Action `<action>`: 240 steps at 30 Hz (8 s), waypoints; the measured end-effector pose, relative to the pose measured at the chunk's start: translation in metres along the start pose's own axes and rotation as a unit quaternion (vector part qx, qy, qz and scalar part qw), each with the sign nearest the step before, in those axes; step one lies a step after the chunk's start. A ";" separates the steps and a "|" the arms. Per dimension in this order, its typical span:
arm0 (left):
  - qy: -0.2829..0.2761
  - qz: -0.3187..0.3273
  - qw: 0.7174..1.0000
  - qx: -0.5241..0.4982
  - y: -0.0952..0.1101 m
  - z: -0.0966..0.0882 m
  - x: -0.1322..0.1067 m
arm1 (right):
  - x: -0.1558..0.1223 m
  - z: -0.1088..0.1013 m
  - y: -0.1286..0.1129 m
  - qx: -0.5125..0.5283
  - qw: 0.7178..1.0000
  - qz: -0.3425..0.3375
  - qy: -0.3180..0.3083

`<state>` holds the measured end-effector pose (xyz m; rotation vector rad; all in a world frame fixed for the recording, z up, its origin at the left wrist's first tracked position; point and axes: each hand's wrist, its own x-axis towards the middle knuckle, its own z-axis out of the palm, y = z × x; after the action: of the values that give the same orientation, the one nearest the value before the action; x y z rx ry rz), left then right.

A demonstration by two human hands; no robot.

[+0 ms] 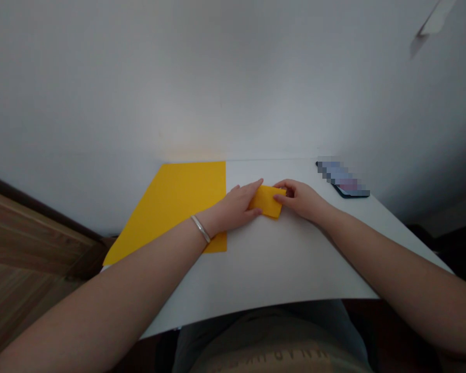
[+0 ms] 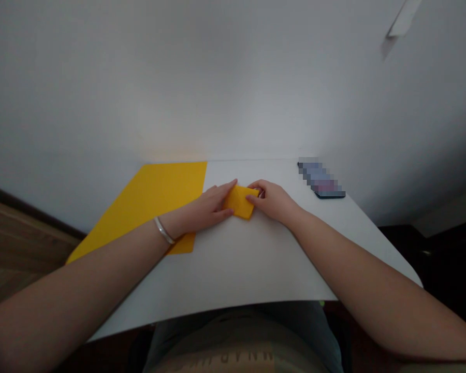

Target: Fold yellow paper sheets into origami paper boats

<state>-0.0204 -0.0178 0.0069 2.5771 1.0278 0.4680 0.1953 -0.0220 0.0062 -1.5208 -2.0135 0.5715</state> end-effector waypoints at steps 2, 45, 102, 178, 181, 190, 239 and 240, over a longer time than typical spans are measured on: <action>0.054 -0.001 0.995 -0.084 0.000 0.002 0.003 | 0.001 0.002 -0.001 0.068 0.997 0.001 0.029; 0.143 0.121 0.950 0.249 0.014 -0.010 0.002 | -0.013 -0.005 -0.024 -0.156 0.941 -0.275 0.123; 0.193 0.149 0.958 0.152 0.002 -0.009 0.003 | -0.011 -0.012 -0.014 -0.117 0.964 -0.215 0.101; 0.208 0.127 0.969 0.029 0.007 -0.010 0.002 | -0.018 -0.007 -0.025 -0.254 0.928 -0.242 0.125; 0.192 0.080 0.978 0.007 0.003 -0.008 0.002 | -0.013 -0.010 -0.016 -0.188 0.947 -0.234 0.115; 0.079 0.030 0.987 0.133 0.003 -0.007 0.002 | -0.012 -0.012 -0.008 -0.192 0.954 -0.232 0.003; 0.003 0.028 0.989 0.147 -0.006 0.003 0.005 | -0.035 -0.023 -0.052 -0.389 0.903 -0.148 -0.105; 0.006 0.030 0.988 0.149 -0.006 0.003 0.006 | -0.035 -0.023 -0.051 -0.387 0.907 -0.138 -0.091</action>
<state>-0.0187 -0.0106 0.0027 2.8774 1.0999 0.3681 0.1798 -0.0689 0.0499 -1.5679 -2.7305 -0.2645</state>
